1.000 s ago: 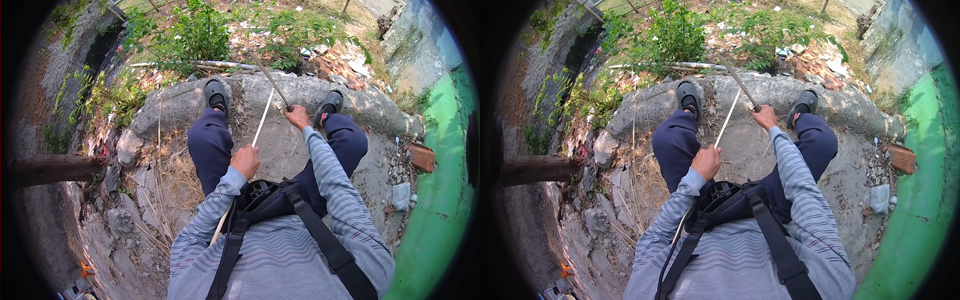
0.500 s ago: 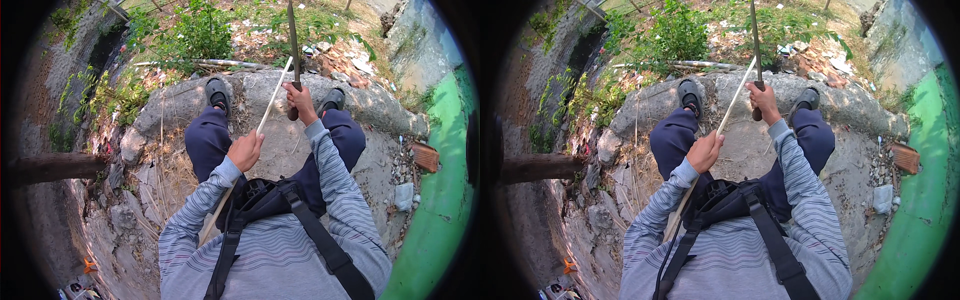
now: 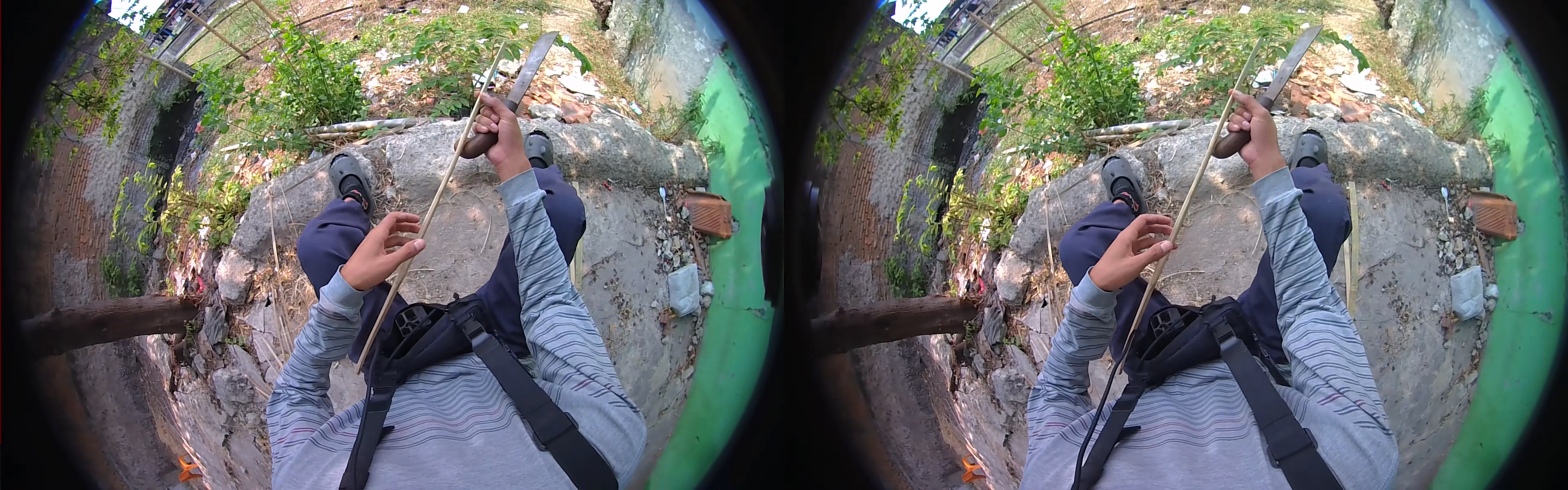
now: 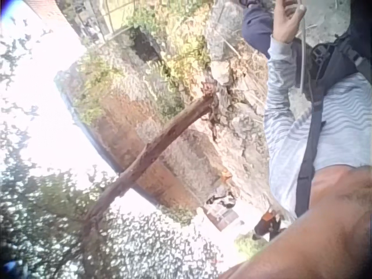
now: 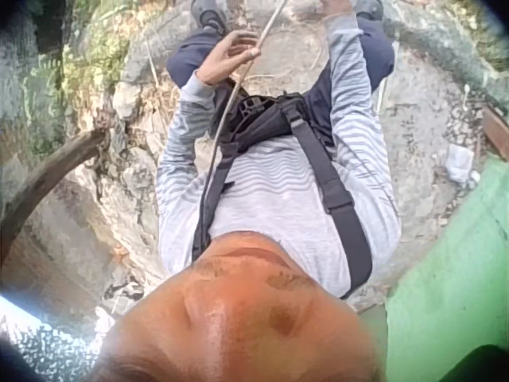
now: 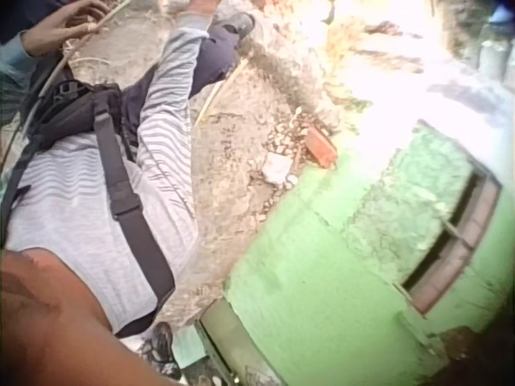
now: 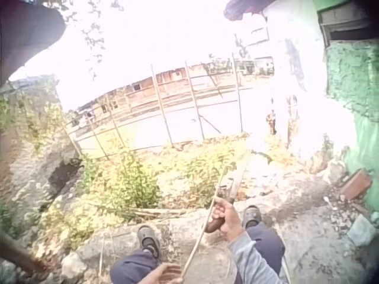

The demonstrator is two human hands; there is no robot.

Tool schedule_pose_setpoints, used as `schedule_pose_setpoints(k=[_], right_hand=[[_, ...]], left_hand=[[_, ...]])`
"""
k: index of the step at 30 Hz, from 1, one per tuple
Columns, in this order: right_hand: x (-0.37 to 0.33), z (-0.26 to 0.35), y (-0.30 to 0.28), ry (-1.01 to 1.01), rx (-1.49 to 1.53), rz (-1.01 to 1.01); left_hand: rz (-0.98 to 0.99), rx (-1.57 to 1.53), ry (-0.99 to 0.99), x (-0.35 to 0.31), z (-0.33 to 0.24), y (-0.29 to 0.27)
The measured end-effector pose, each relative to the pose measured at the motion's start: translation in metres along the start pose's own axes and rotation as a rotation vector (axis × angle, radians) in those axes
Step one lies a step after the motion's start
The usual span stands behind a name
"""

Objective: The person uses a large blade to shave and sharpen bamboo sticks by hand.

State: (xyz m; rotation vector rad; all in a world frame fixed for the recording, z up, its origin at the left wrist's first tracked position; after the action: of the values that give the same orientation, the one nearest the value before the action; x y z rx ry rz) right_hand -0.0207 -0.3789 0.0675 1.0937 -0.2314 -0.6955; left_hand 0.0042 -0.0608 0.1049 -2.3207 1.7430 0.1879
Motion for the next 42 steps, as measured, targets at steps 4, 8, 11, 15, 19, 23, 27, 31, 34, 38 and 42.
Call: schedule_pose_setpoints(k=[4, 8, 11, 15, 19, 23, 27, 31, 34, 38, 42], right_hand=[[-0.002, 0.018, -0.006, -0.043, 0.114, 0.050], [-0.012, 0.019, -0.008, -0.027, 0.125, 0.075], [-0.010, 0.012, -0.004, 0.041, 0.176, 0.153], [-0.009, -0.001, -0.005, 0.111, 0.163, 0.169], [-0.009, -0.009, -0.013, 0.089, -0.030, 0.063], [-0.020, -0.015, -0.019, 0.011, -0.316, -0.093], [-0.040, -0.027, -0.022, -0.083, -0.793, -0.118], [-0.069, -0.049, -0.012, -0.292, -1.439, -0.050], [-0.090, -0.077, -0.007, -0.293, -1.633, 0.098], [-0.094, -0.110, -0.018, -0.241, -1.777, 0.160], [-0.090, -0.126, -0.021, -0.233, -1.820, 0.168]], left_hand=[[0.006, -0.123, -0.020, 0.007, 0.013, -0.005], [0.016, -0.057, -0.058, 0.032, 0.023, -0.010], [0.080, -0.046, -0.079, 0.051, 0.029, -0.002], [0.212, -0.250, -0.090, 0.060, 0.040, 0.026], [0.212, -0.353, -0.168, 0.055, 0.055, 0.033], [0.137, -0.358, -0.129, 0.058, 0.065, 0.018], [0.002, -0.392, -0.102, 0.069, 0.082, -0.001], [-0.097, -0.325, -0.088, 0.073, 0.102, -0.016], [-0.160, -0.075, -0.014, 0.070, 0.098, -0.021], [-0.286, 0.216, 0.125, 0.067, 0.093, -0.029], [-0.307, 0.208, 0.092, 0.067, 0.110, -0.035]])
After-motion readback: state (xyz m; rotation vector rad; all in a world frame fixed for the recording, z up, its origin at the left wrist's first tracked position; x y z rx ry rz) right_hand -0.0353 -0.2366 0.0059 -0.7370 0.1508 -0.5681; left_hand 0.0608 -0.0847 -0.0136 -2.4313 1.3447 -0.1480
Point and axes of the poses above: each hand's wrist, its own x-axis towards the middle knuckle, its own y-axis out of the palm, z = x × y, the point moved 8 cm from there along x, towards the middle knuckle, and after that the axes turned 3 degrees about y, right-handed, at the moved point
